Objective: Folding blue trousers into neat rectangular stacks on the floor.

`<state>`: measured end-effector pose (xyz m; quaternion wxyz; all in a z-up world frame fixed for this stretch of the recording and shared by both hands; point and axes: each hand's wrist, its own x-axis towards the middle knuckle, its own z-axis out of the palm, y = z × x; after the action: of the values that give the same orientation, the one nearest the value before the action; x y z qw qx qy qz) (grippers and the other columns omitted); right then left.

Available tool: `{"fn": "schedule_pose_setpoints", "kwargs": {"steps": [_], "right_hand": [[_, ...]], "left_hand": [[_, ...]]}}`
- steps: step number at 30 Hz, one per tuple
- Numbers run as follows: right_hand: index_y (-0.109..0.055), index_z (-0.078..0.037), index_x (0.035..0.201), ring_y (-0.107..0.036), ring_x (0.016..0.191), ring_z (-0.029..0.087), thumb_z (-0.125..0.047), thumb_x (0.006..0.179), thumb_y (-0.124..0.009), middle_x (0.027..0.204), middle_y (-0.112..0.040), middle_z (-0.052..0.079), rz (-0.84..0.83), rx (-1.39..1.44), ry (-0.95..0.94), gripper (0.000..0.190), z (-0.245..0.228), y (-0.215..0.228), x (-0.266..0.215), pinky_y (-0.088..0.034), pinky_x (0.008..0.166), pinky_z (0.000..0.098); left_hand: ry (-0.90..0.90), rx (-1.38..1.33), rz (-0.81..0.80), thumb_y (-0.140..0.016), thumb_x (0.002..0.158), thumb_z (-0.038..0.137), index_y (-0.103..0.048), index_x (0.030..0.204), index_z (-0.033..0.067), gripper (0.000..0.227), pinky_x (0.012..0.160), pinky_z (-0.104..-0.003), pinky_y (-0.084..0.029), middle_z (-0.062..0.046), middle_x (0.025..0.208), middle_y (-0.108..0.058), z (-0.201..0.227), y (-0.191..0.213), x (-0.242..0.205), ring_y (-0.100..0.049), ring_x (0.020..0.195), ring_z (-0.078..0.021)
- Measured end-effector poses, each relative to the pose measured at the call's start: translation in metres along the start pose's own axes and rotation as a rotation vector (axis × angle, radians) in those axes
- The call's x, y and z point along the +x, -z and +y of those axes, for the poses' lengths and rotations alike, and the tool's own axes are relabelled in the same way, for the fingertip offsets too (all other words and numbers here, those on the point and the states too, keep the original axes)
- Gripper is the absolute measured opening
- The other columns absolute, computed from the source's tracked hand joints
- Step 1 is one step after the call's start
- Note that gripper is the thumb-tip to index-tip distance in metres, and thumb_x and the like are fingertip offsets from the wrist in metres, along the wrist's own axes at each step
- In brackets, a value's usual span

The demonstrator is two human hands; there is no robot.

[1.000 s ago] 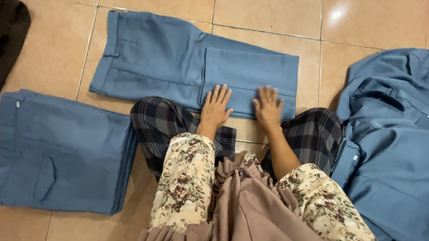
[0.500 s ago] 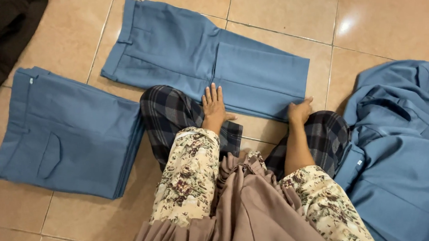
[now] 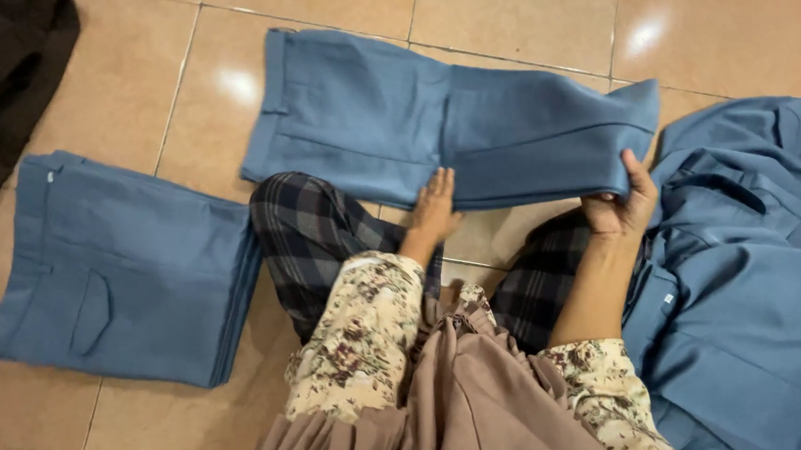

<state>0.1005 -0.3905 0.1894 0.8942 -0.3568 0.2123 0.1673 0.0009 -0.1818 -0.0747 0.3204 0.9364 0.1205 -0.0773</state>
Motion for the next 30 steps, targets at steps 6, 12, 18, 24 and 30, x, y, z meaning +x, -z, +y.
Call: {"fn": "schedule_pose_setpoints", "kwargs": {"steps": [6,12,18,24,30], "right_hand": [[-0.069,-0.002,0.114,-0.068,0.069,0.014,-0.016,0.084,-0.076,0.109,-0.077,0.012,-0.09,0.029,0.123,0.034,-0.031,0.06,0.043,-0.05,0.059,0.0086],[-0.055,-0.027,0.146,-0.072,0.121,0.032,-0.004,0.085,-0.07,0.141,-0.068,0.009,-0.297,-0.14,0.2,0.066,0.021,0.06,0.091,-0.051,0.118,0.0479],[-0.07,-0.014,0.093,-0.066,0.051,0.014,-0.01,0.077,-0.083,0.066,-0.069,0.005,-0.215,-0.402,0.028,0.021,0.117,-0.055,0.034,-0.048,0.048,0.0232],[-0.04,-0.006,0.155,-0.078,0.079,0.028,-0.017,0.093,-0.074,0.088,-0.075,0.02,-0.681,-0.876,-0.114,0.072,0.221,-0.032,0.055,-0.059,0.082,0.0354],[-0.066,-0.007,0.135,-0.074,0.063,0.023,-0.011,0.093,-0.068,0.078,-0.074,0.015,-0.416,-1.124,0.097,0.042,0.224,0.038,0.105,-0.057,0.066,0.0305]], "left_hand": [[-0.185,-0.162,-0.054,-0.07,0.084,0.057,-0.013,0.162,0.0002,0.112,0.122,-0.054,-0.032,-0.033,0.164,-0.021,0.083,-0.044,-0.003,-0.032,0.151,-0.0446],[-0.253,-0.41,-0.371,-0.071,0.083,0.028,-0.02,0.164,0.0091,0.097,0.124,-0.045,-0.035,-0.013,0.172,-0.011,0.08,-0.088,0.023,-0.031,0.152,-0.0366],[-0.15,-0.682,0.141,-0.058,0.093,0.004,-0.075,0.117,0.0009,0.03,0.092,-0.044,-0.058,-0.027,0.111,-0.073,-0.026,-0.016,0.055,-0.071,0.108,-0.0405],[0.841,-1.394,0.415,-0.045,0.092,0.081,-0.075,0.124,0.0127,0.082,0.119,-0.043,-0.038,-0.018,0.143,-0.061,-0.128,0.079,0.053,-0.051,0.139,-0.0342],[0.765,-0.681,0.35,-0.086,0.077,0.037,-0.079,0.103,0.0133,0.036,0.059,-0.039,-0.065,-0.009,0.086,-0.077,-0.211,0.016,0.081,-0.077,0.079,-0.0268]]}}
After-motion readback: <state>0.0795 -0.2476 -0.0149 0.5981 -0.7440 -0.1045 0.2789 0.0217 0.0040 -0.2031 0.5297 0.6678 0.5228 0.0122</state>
